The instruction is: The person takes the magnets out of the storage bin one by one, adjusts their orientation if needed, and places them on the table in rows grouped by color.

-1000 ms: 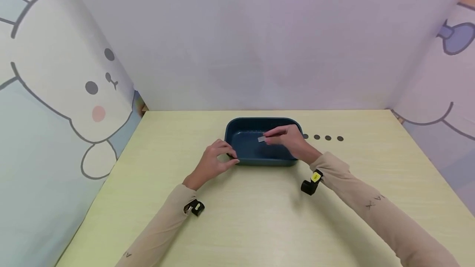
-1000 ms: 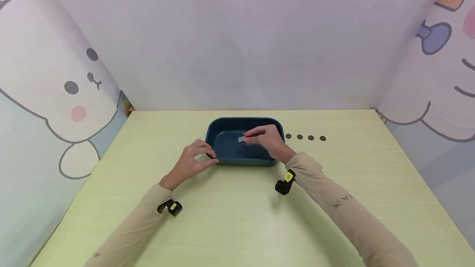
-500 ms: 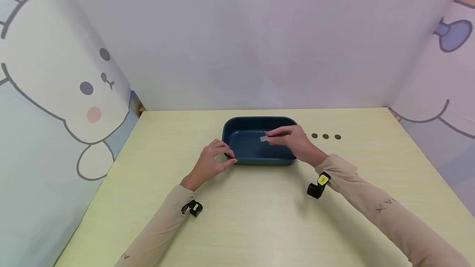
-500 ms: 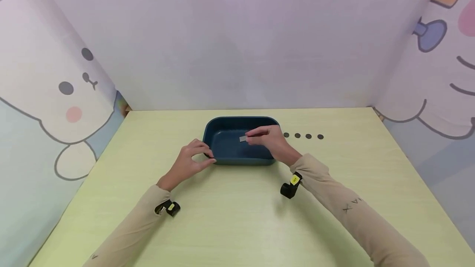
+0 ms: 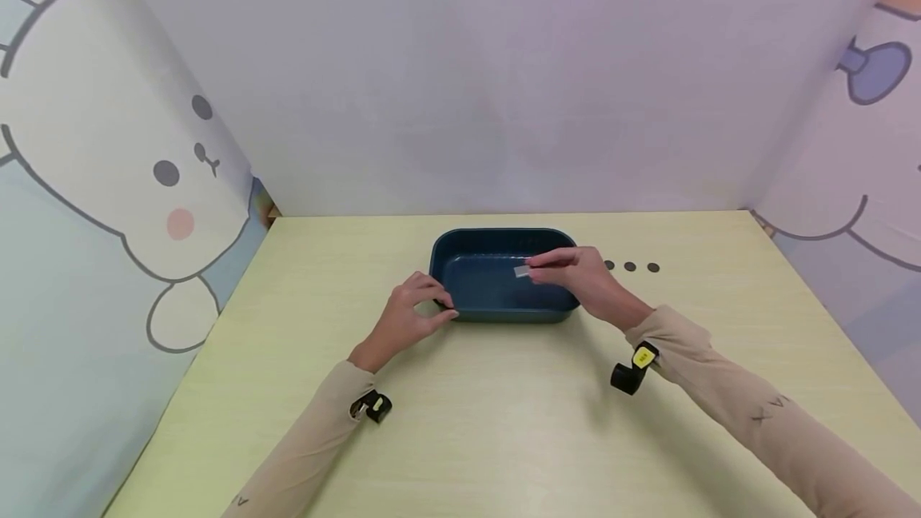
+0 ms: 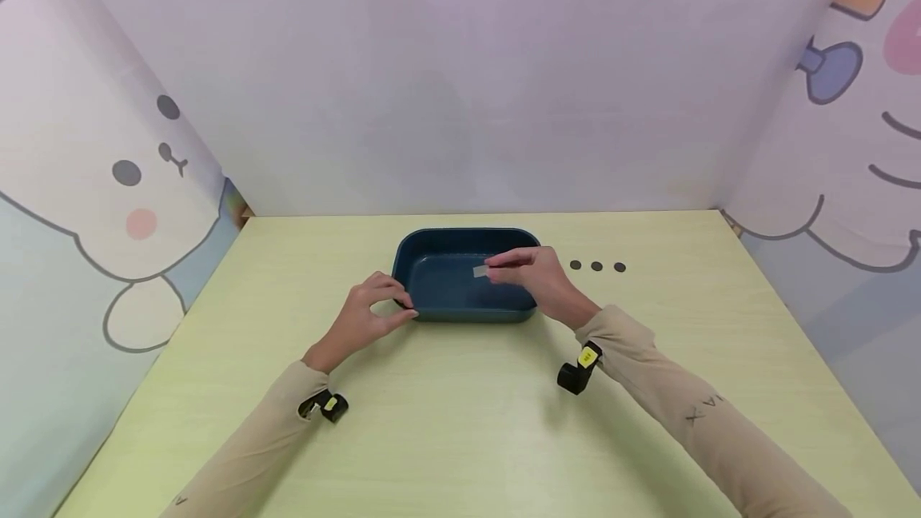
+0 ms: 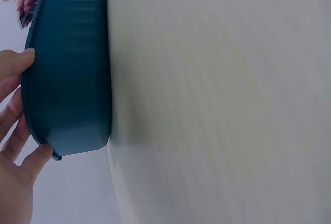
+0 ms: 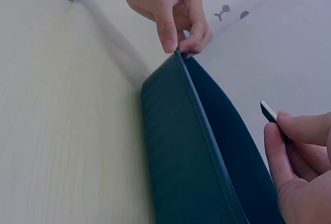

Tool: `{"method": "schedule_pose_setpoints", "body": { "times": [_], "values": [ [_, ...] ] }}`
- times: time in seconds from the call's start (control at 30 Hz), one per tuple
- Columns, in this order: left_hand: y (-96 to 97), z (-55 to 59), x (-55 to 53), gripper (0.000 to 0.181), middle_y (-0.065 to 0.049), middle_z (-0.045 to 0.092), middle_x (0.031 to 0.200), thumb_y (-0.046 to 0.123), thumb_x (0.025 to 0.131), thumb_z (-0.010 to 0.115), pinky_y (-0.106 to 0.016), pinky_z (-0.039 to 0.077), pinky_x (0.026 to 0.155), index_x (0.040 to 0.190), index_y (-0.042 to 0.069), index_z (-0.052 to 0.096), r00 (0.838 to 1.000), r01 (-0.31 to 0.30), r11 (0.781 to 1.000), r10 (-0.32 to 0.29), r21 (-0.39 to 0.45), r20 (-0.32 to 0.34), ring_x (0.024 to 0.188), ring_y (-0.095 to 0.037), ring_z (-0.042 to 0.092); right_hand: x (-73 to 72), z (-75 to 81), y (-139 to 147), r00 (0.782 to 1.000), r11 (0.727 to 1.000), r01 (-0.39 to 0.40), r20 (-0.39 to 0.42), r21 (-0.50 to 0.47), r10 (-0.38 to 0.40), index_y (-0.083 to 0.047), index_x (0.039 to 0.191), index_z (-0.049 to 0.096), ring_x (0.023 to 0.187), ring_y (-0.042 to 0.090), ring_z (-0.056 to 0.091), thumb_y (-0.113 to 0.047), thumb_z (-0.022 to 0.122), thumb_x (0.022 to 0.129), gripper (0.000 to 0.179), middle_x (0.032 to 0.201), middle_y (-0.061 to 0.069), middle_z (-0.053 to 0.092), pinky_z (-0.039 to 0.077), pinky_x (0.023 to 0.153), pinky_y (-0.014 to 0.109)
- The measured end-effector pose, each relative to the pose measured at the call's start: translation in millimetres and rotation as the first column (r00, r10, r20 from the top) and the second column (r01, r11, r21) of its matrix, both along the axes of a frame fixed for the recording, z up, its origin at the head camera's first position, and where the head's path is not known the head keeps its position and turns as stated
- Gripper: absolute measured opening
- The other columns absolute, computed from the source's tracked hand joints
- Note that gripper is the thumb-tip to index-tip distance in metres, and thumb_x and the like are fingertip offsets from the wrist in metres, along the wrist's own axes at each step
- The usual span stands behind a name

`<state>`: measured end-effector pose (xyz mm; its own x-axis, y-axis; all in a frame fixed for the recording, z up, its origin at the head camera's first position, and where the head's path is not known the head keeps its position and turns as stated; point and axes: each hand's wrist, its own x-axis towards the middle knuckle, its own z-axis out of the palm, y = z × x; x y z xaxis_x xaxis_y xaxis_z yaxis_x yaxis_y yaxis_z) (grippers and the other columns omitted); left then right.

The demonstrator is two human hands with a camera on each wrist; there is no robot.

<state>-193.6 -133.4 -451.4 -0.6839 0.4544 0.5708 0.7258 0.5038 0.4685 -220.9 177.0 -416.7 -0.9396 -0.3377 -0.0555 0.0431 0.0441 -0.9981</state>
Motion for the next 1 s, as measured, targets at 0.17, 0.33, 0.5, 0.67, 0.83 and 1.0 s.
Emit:
{"method": "schedule_pose_setpoints", "body": {
  "times": [0.17,0.33,0.5,0.67,0.83,1.0],
  "values": [
    [0.2,0.1,0.4,0.013,0.004,0.063,0.087,0.015,0.073,0.083,-0.031,0.046,0.077,0.079,0.015,0.072,1.0,0.005,1.0,-0.005,0.008,0.004,0.088,-0.014,0.052,1.6,-0.9,7,1.0,1.0,0.004,0.004,0.004,-0.004,0.003,0.116,0.065,0.098,0.022,0.066,-0.016,0.072,0.085,0.037,0.117,0.011,0.064,0.041,0.096,0.049],
    [-0.3,0.8,0.9,0.012,0.004,0.063,0.087,0.017,0.074,0.082,-0.031,0.046,0.077,0.079,0.015,0.072,1.0,-0.006,1.0,0.006,0.001,0.013,0.088,-0.013,0.052,2.7,-2.3,14,1.0,0.999,0.008,-0.013,0.048,-0.008,0.001,0.118,0.064,0.099,0.021,0.065,-0.022,0.072,0.085,0.041,0.118,0.009,0.064,0.041,0.096,0.05],
    [-0.6,0.7,0.8,0.012,0.004,0.063,0.087,0.019,0.074,0.082,-0.031,0.046,0.079,0.079,0.015,0.072,1.0,-0.014,1.0,0.014,-0.008,0.027,0.088,-0.013,0.052,4.0,-2.1,21,1.0,0.999,0.003,-0.005,0.037,-0.002,0.003,0.119,0.062,0.101,0.02,0.064,-0.022,0.072,0.085,0.044,0.121,0.011,0.062,0.039,0.098,0.048],
    [-0.8,0.4,0.3,0.011,0.005,0.063,0.087,0.02,0.075,0.081,-0.031,0.045,0.08,0.08,0.016,0.072,0.999,-0.01,1.0,0.01,-0.005,0.036,0.088,-0.013,0.052,5.2,-1.3,27,1.0,1.0,0.014,0.005,0.027,-0.014,0.004,0.119,0.062,0.1,0.018,0.064,-0.02,0.073,0.084,0.044,0.118,0.008,0.063,0.042,0.097,0.043],
    [-0.7,-0.3,0.8,0.013,0.004,0.063,0.087,0.017,0.074,0.082,-0.032,0.045,0.08,0.08,0.016,0.071,1.0,0.001,1.0,-0.001,0.004,0.025,0.088,-0.013,0.052,6.8,-1.5,31,1.0,0.999,0.02,0.003,0.034,-0.02,0.004,0.12,0.062,0.099,0.016,0.064,-0.021,0.073,0.084,0.045,0.114,0.005,0.065,0.043,0.097,0.041],
    [-0.5,0.0,0.6,0.013,0.004,0.063,0.088,0.017,0.073,0.082,-0.032,0.045,0.08,0.08,0.016,0.071,1.0,0.007,1.0,-0.008,0.014,0.021,0.088,-0.014,0.052,8.3,-0.9,35,1.0,1.0,0.029,-0.008,0.008,-0.029,0.006,0.119,0.061,0.099,0.017,0.065,-0.018,0.073,0.084,0.044,0.112,0.003,0.067,0.046,0.092,0.033]
  ]
}}
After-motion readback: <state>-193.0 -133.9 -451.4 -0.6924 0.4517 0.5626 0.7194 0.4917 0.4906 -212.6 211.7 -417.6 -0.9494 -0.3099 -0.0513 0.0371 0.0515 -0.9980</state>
